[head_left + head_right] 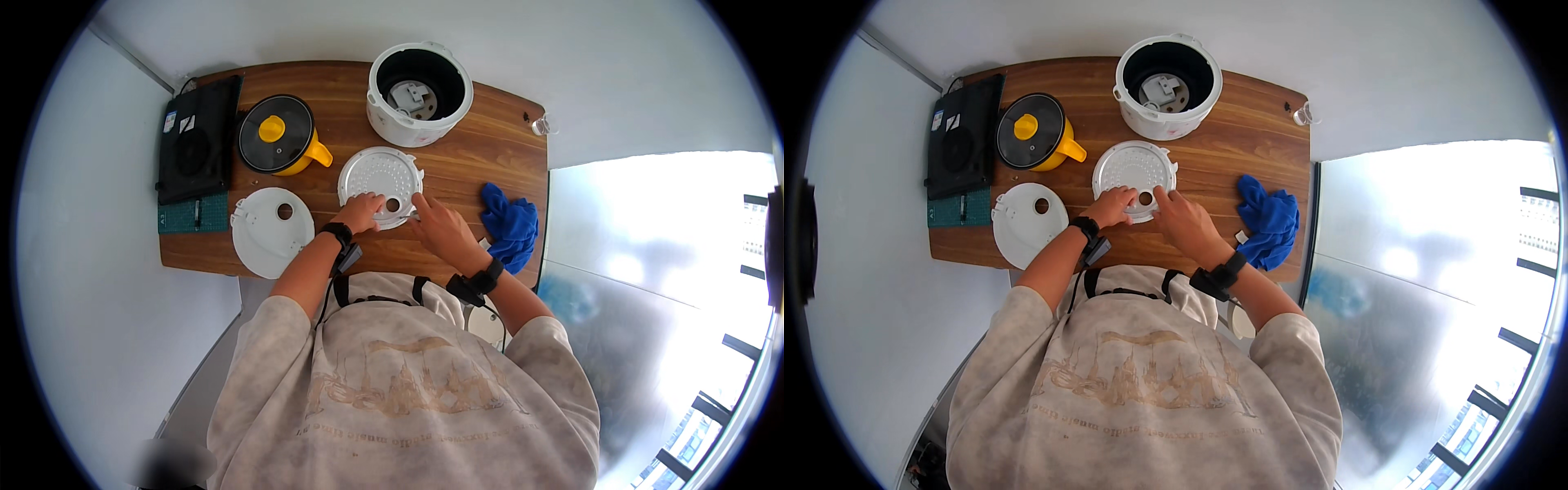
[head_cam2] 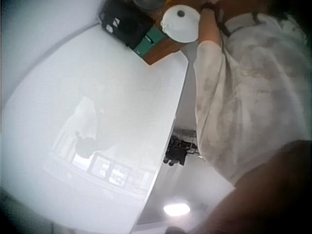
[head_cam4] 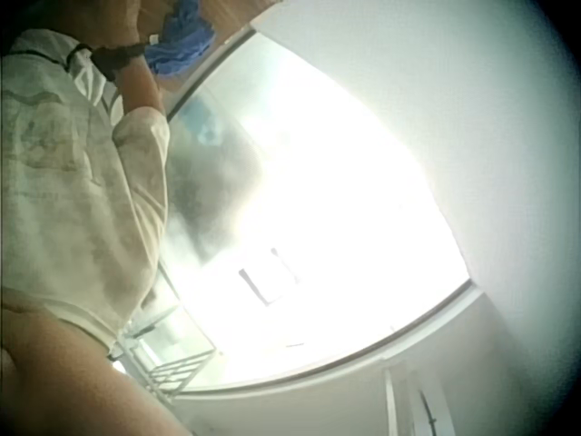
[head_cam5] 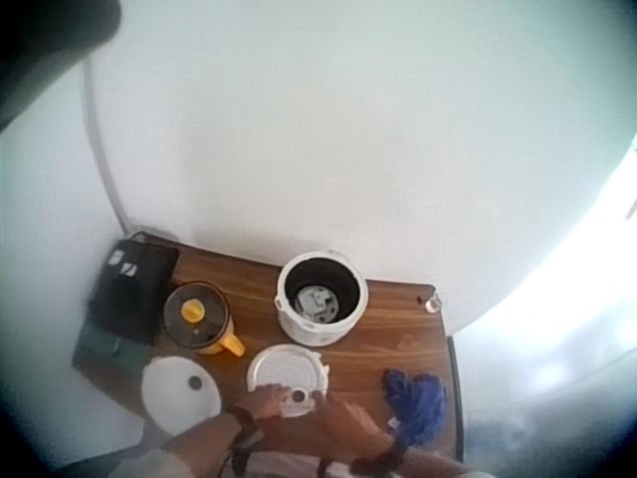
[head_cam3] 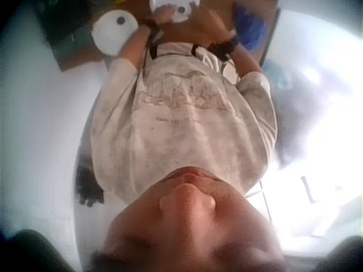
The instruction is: The person uses a screwdriver to fasten a small metal piece onto a white plastic perforated lid. They then place the lid onto a white appliance base and insert a small white cylindrical component into the center.
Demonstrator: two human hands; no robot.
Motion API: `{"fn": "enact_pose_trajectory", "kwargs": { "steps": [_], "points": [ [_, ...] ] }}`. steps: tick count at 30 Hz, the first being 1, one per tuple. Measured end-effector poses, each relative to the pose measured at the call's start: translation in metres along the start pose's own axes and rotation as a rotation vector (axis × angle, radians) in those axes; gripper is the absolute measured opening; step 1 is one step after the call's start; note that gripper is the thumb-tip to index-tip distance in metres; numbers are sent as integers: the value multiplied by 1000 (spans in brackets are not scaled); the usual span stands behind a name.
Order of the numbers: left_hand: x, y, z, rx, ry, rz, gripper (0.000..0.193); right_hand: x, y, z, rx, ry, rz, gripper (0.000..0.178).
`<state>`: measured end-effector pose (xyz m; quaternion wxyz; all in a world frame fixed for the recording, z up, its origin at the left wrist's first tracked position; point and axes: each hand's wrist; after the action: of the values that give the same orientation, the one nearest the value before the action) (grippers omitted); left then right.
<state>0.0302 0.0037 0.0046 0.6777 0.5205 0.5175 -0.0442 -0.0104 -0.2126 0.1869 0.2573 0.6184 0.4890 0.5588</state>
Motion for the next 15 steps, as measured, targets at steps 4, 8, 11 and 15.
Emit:
{"fn": "enact_pose_trajectory", "kwargs": {
  "steps": [4,8,11,15],
  "points": [
    [0,-1,0,-1,-2,-1,51,-6,-8,5,48,-134,-210,26],
    [1,-1,-1,-11,-17,2,51,-8,-9,5,-35,-92,-63,24],
    [-2,0,0,0,-2,12,51,-19,-9,6,-86,99,110,26],
    [-3,1,0,0,0,4,51,-15,1,3,-16,115,62,27]
  ]
}}
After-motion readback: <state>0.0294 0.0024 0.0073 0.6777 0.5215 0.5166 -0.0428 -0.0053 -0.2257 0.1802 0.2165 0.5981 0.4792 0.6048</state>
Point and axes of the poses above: each hand's wrist, its own z-axis towards the middle knuckle, its own y-axis out of the back of the hand, x = y × z, and after that the axes turned 15 degrees about -y, right-handed
